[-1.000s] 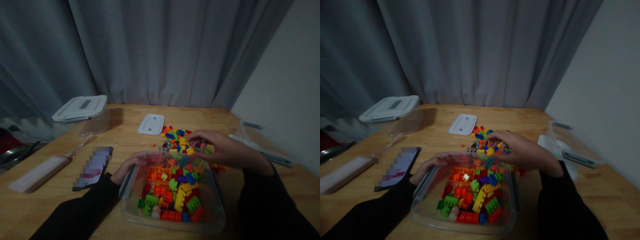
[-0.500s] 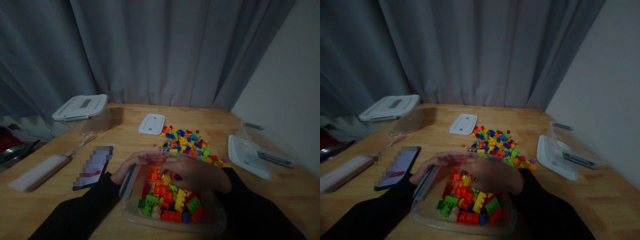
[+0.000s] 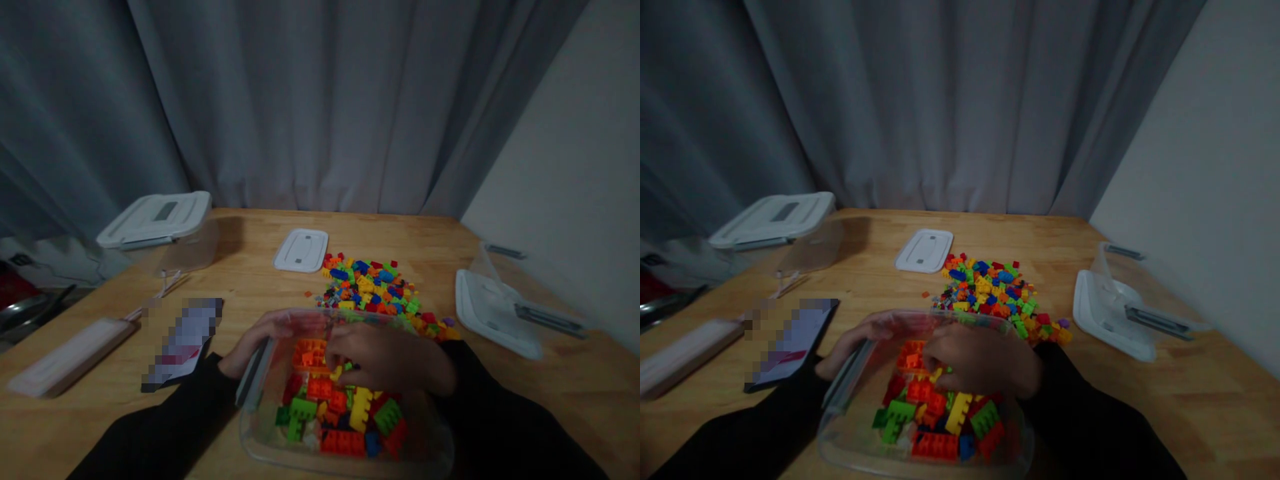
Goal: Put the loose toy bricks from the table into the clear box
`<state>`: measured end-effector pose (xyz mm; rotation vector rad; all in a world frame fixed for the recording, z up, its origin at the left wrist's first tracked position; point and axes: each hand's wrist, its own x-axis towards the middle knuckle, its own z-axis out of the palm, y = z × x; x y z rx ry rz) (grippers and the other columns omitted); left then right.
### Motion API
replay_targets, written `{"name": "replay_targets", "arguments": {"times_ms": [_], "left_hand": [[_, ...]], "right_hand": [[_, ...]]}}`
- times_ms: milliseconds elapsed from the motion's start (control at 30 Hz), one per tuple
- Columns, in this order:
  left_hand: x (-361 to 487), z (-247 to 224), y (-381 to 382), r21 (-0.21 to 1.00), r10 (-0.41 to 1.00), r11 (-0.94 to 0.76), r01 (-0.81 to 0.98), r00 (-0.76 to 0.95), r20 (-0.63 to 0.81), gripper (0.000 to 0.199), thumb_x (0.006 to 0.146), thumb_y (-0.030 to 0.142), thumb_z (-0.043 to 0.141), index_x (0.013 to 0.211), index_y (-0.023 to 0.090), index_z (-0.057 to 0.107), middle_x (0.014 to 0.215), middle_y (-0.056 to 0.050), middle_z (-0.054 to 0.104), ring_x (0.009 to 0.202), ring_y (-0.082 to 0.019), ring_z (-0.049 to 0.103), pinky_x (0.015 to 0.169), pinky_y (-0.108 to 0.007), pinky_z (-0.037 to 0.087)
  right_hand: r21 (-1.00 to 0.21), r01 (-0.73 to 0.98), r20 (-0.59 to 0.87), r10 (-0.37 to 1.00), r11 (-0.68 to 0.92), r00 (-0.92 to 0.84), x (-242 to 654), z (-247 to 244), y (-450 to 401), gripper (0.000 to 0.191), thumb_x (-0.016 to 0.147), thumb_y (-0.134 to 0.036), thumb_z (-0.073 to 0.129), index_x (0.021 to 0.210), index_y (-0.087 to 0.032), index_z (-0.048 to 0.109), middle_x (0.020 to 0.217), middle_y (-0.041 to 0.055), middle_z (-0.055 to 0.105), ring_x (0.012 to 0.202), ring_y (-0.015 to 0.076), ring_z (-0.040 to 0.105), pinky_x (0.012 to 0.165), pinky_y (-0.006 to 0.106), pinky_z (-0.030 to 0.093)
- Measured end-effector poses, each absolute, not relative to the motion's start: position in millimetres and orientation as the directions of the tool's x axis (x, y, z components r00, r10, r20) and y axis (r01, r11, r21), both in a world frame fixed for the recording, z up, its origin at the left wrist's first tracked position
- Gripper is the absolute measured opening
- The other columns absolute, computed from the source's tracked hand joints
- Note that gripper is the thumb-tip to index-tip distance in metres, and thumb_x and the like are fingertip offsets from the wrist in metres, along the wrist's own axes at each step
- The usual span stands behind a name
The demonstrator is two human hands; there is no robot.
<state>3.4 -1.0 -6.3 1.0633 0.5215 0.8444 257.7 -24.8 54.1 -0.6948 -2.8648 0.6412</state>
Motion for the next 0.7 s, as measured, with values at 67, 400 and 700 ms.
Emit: {"name": "replay_targets", "arguments": {"times_ms": [67,400,700], "left_hand": [[2.2,-5.7,0.3,0.919,0.808,0.231,-0.318,0.589,0.0,0.051,0.074,0.018,0.055,0.119,0.013,0.077,0.127,-0.014,0.075,0.128,-0.037,0.062,0.121,-0.056,0.03],[1.3,-4.1,8.3,0.922,0.778,0.264,-0.282,0.628,-0.031,0.054,0.074,0.019,0.055,0.123,0.017,0.075,0.132,-0.012,0.073,0.132,-0.039,0.059,0.121,-0.059,0.028],[3.7,4.7,9.1,0.937,0.762,0.259,-0.233,0.646,-0.05,0.055,0.075,0.02,0.052,0.126,0.019,0.075,0.136,-0.007,0.071,0.139,-0.038,0.053,0.125,-0.054,0.024]], "right_hand": [[-0.417,0.44,-0.002,0.483,0.795,-0.875,256.7,55.2,-24.0,0.012,0.094,-0.027,0.064,0.098,-0.017,0.069,0.106,0.0075,0.071,0.1,0.0201,0.065,0.088,0.033,0.049],[-0.463,0.4,-0.008,0.448,0.791,-0.894,256.0,53.4,-14.4,0.019,0.096,-0.014,0.052,0.097,-0.017,0.071,0.099,0.0044,0.075,0.095,0.0167,0.067,0.091,0.029,0.049],[-0.518,0.422,0.076,0.532,0.744,-0.844,278.0,88.3,-10.1,0.019,0.101,-0.026,0.054,0.106,-0.019,0.071,0.108,0.0065,0.075,0.1,0.0172,0.067,0.09,0.03,0.049]]}}
